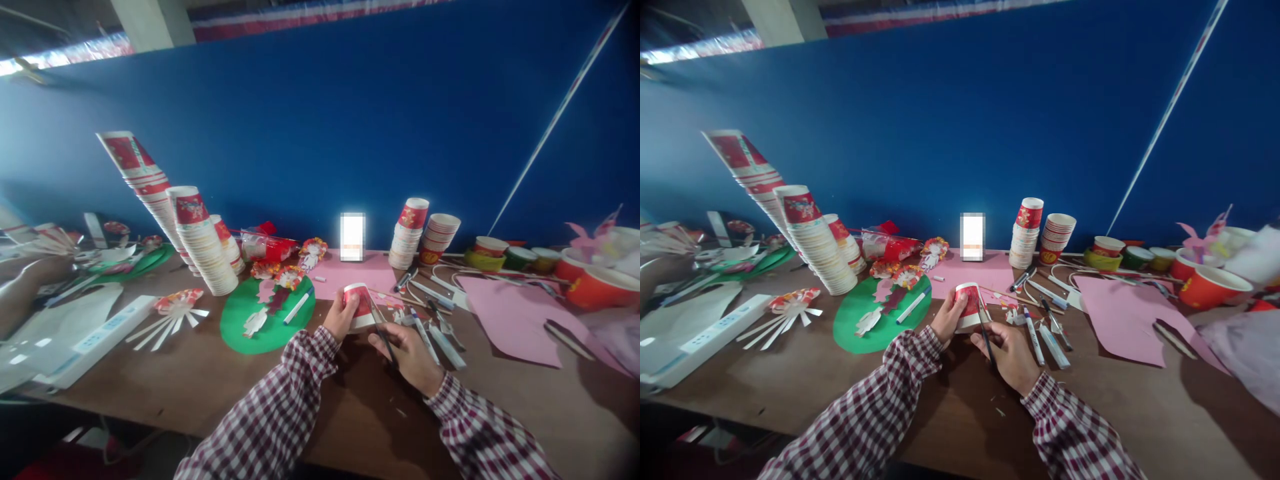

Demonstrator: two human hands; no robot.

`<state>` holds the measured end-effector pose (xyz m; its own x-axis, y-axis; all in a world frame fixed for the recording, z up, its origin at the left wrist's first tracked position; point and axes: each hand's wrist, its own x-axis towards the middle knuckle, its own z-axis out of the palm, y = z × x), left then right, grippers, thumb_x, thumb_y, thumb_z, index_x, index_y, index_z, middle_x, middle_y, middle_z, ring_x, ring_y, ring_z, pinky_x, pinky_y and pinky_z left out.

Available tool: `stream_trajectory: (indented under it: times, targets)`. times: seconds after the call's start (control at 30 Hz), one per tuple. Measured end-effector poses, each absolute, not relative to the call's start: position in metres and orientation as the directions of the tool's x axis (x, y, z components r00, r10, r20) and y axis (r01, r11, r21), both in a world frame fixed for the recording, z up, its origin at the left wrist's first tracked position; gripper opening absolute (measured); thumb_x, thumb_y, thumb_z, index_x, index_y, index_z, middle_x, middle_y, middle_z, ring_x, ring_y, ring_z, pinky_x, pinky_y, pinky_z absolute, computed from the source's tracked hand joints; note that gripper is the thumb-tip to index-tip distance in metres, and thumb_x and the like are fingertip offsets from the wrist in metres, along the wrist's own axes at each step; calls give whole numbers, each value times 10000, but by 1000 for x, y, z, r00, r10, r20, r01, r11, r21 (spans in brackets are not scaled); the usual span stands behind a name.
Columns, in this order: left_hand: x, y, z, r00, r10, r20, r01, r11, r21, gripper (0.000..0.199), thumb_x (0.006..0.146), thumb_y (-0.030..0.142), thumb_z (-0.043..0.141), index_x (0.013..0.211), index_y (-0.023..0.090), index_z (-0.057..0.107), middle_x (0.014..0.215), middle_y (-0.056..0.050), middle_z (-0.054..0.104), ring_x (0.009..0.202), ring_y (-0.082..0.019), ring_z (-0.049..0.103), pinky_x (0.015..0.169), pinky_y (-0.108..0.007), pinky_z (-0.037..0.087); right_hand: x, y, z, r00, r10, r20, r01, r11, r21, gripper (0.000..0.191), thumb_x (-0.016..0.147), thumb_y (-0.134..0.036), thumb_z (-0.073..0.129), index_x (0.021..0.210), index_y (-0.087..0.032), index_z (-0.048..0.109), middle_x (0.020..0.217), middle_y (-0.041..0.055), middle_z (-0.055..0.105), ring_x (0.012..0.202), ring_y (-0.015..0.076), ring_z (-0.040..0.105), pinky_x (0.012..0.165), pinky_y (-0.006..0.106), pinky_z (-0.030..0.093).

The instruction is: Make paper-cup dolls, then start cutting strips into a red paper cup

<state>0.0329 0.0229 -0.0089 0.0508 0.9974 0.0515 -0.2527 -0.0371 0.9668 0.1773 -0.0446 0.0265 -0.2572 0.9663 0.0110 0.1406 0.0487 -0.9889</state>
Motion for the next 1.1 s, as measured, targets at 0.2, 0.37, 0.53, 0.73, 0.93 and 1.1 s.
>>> stream_trajectory:
  times: [0.2, 0.37, 0.53, 0.73, 0.93, 1.1]
  targets:
    - [34, 22, -7, 51, 998, 37, -268, -22, 963, 437, 754, 495, 587, 1058, 187, 529, 896, -39, 619, 751, -127, 585, 757, -257, 480, 178, -46, 29, -251, 968, 22, 164, 65, -984, 329, 718, -465, 643, 806, -150, 607, 561, -25, 510, 517, 104, 445, 460, 212, 340]
    - [33, 23, -9, 54, 997, 52, -245, -37, 969, 425, 768, 490, 574, 1072, 196, 527, 913, -40, 620, 768, -129, 584, 767, -258, 479, 180, -47, 26, -254, 966, 56, 217, 114, -970, 271, 765, -428, 607, 767, -157, 583, 547, -35, 469, 502, 95, 416, 454, 207, 322]
    - [33, 23, -11, 61, 996, 68, -234, -52, 971, 439, 776, 494, 561, 1091, 192, 519, 911, -43, 623, 771, -133, 590, 779, -270, 481, 179, -46, 28, -244, 967, 76, 259, 141, -956, 266, 775, -409, 596, 684, -165, 541, 527, -37, 448, 491, 95, 401, 446, 206, 311]
    - [32, 24, -11, 37, 995, 93, -155, -87, 984, 450, 784, 508, 537, 1103, 191, 515, 918, -49, 627, 788, -147, 593, 796, -289, 480, 180, -46, 26, -242, 965, 96, 264, 161, -951, 264, 783, -397, 593, 666, -171, 520, 519, -50, 417, 482, 89, 380, 438, 202, 293]
    - [27, 21, -2, 65, 985, 159, 40, -162, 986, 413, 832, 464, 481, 1136, 184, 486, 913, -62, 625, 796, -162, 589, 770, -302, 482, 182, -44, 23, -255, 964, 72, 251, 138, -958, 271, 801, -414, 570, 691, -172, 518, 526, -54, 421, 483, 86, 394, 448, 203, 300]
    - [25, 20, 4, 84, 979, 187, 103, -195, 975, 405, 846, 403, 470, 1165, 153, 459, 904, -72, 622, 794, -170, 589, 789, -326, 480, 183, -45, 25, -240, 966, 93, 247, 154, -957, 296, 805, -396, 573, 635, -169, 486, 528, -59, 372, 491, 75, 345, 446, 202, 264]
